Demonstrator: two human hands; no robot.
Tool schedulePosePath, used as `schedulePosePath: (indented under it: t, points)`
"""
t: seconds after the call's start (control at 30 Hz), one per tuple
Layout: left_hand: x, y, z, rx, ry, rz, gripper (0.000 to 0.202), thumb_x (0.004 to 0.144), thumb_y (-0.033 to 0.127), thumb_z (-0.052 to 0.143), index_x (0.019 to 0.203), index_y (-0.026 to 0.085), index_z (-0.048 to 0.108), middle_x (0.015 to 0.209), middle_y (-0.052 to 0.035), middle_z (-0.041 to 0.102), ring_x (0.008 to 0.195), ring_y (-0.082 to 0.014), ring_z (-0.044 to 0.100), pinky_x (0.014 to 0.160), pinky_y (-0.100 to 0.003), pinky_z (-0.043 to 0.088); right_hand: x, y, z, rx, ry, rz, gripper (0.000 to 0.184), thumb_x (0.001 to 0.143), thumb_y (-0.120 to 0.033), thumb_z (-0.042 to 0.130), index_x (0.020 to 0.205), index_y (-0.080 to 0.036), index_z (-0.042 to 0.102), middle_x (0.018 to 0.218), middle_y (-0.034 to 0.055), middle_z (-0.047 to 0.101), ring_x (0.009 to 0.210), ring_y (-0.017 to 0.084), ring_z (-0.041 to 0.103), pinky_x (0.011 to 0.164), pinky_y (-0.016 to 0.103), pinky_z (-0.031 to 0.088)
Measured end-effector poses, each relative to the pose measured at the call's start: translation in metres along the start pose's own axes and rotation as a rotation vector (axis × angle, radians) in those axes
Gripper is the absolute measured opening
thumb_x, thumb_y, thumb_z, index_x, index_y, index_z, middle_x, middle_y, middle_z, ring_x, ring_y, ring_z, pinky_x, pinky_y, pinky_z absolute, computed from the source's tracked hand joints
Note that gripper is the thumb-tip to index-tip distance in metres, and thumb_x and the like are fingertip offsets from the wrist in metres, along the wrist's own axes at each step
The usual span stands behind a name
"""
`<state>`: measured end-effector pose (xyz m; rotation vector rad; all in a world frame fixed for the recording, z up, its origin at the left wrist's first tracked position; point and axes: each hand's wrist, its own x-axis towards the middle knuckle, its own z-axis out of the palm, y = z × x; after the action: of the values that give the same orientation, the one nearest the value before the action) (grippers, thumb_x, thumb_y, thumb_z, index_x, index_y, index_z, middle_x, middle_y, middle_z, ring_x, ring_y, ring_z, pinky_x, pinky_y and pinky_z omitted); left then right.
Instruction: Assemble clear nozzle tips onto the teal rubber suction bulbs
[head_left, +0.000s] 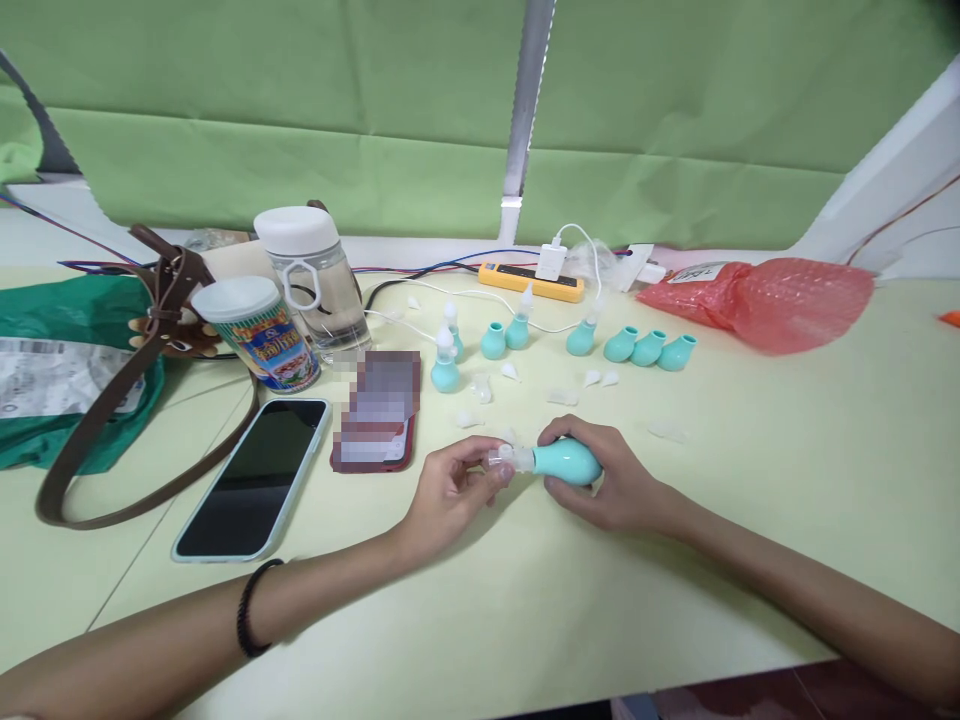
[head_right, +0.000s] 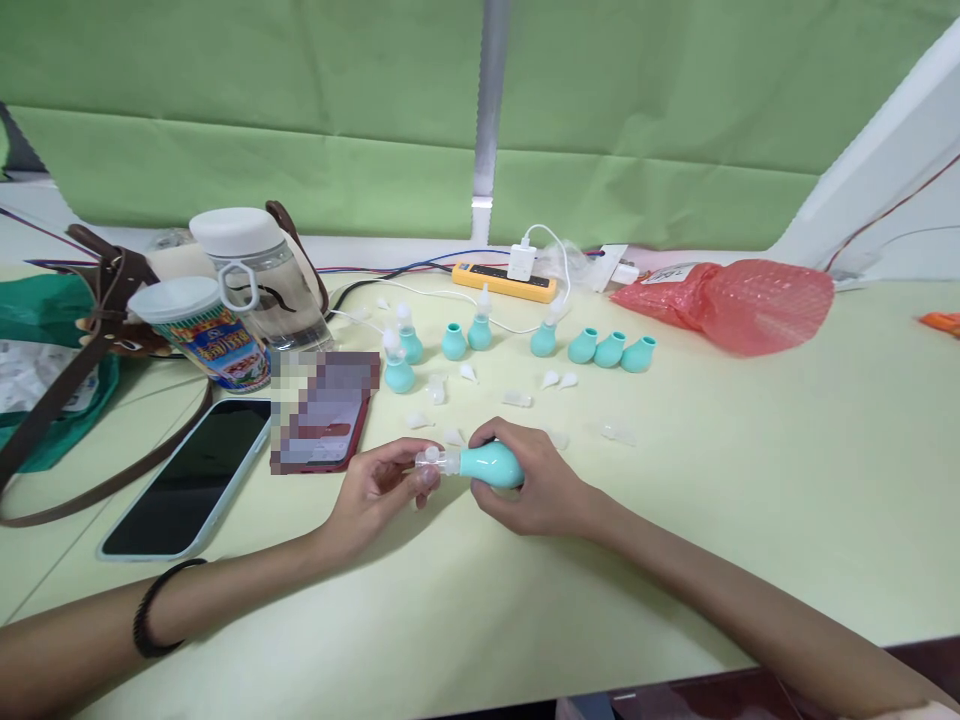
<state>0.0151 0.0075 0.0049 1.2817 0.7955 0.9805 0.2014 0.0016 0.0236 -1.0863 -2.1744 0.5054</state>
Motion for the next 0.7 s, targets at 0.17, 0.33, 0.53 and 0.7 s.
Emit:
schedulePosePath:
  t: [0.17,0.33,0.53,0.7]
  points:
    - [0.001,-0.001,-0.002,0.018,-0.073,-0.029,0.023,0.069,0.030,0.060,0.082,0.011,0.060,0.055,0.0007,0.049,0.046,-0.0067,0.041,0.043,-0.019,0.035,-0.003,0.001,0.004,-0.063,0.030,-0.061,0.022,0.065,-0.015,0.053,0.083,-0.021,0.043,0.069,-0.0009,0.052,0.058,0.011,0.048,0.052,0.022,0.037]
    - [0.002,-0.004,-0.002,0.015,-0.103,-0.059,0.021,0.071,0.031,0.058,0.078,0.012,0.061,0.051,0.0022,0.046,0.043,-0.0064,0.040,0.039,-0.019,0.035,-0.009,0.010,0.011,-0.229,0.049,-0.157,0.021,0.070,-0.017,0.050,0.089,-0.022,0.044,0.071,0.0013,0.055,0.060,0.013,0.052,0.048,0.023,0.037]
    - [-0.001,-0.002,0.000,0.010,-0.099,-0.027,0.017,0.070,0.025,0.059,0.081,0.012,0.061,0.059,0.0002,0.052,0.046,-0.0079,0.048,0.045,-0.022,0.044,-0.010,0.010,0.020,-0.160,0.132,-0.100,0.024,0.067,-0.014,0.052,0.087,-0.022,0.045,0.072,0.0007,0.056,0.061,0.013,0.054,0.052,0.024,0.040]
    - [-0.004,-0.001,0.002,0.103,-0.066,0.055,0.019,0.068,0.022,0.061,0.085,0.012,0.062,0.065,-0.0015,0.056,0.051,-0.0093,0.051,0.048,-0.022,0.048,-0.006,0.004,0.020,0.040,0.082,0.085,0.025,0.062,-0.015,0.058,0.083,-0.022,0.046,0.073,-0.0001,0.056,0.064,0.013,0.054,0.055,0.024,0.043]
